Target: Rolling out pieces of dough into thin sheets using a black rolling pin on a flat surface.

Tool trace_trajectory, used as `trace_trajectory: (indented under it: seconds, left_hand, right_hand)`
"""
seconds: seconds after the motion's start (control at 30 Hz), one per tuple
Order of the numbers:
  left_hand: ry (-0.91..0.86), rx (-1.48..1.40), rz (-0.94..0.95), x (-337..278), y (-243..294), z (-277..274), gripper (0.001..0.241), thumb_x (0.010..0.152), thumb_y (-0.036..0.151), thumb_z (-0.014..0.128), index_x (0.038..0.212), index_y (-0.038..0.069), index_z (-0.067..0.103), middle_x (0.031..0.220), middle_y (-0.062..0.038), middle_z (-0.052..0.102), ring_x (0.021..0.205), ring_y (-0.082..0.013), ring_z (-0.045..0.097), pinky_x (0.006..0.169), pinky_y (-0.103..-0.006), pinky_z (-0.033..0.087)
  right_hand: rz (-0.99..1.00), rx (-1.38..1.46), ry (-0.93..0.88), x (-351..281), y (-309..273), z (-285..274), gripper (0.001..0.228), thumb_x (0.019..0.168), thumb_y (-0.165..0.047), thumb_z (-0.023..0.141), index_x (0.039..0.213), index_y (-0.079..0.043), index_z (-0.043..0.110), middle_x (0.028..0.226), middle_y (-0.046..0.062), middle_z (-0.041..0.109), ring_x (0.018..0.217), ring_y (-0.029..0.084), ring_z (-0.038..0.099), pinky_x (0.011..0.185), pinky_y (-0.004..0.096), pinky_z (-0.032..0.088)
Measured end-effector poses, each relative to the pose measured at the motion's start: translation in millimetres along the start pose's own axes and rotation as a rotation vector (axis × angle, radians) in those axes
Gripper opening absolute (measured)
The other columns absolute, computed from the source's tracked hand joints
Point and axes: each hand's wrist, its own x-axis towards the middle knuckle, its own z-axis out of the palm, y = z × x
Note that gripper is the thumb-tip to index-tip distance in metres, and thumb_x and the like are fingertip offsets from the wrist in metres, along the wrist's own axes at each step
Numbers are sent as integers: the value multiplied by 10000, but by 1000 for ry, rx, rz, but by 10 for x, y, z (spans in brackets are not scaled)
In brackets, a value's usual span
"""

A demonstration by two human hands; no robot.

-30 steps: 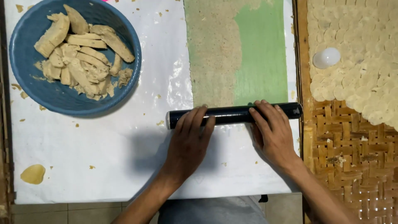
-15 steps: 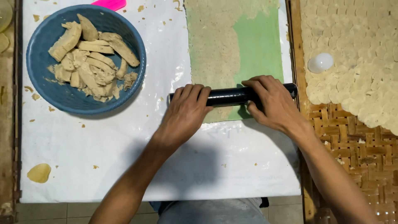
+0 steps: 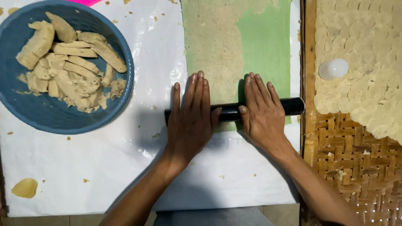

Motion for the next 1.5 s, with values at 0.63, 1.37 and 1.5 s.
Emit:
trace_trajectory:
  seconds: [0.63, 1.37, 1.5]
  left_hand:
    - [-252, -256, 19, -1005, 504, -613, 691, 972, 251, 626, 1529, -76, 381, 1632, -232, 368, 1536, -314, 353, 1231, -459, 315]
    - [-30, -196, -107, -1272, 425, -417, 535, 925, 313, 758, 1321, 9, 567, 1258, -166, 610, 1191, -317, 595, 1123, -539, 365]
    - [-35, -192, -102, -1283, 418, -394, 544, 938, 324, 742, 1341, 14, 549, 1266, -157, 600, 1200, -310, 583, 1129, -532, 350]
  right_hand:
    - [100, 113, -148, -1129, -540, -585, 534, 1001, -112, 548, 1484, 90, 441, 1581, 258, 426, 1493, 373, 400, 1253, 477, 317]
    - [-499, 72, -174, -109, -121, -277, 454, 952, -204, 676, 1403, -186, 630, 991, 1, 562, 814, 142, 521, 710, 252, 518]
    - [-735, 48, -50, -60, -27, -172, 439, 942, -132, 675, 1381, -124, 653, 1009, -5, 623, 800, 129, 570, 670, 233, 517]
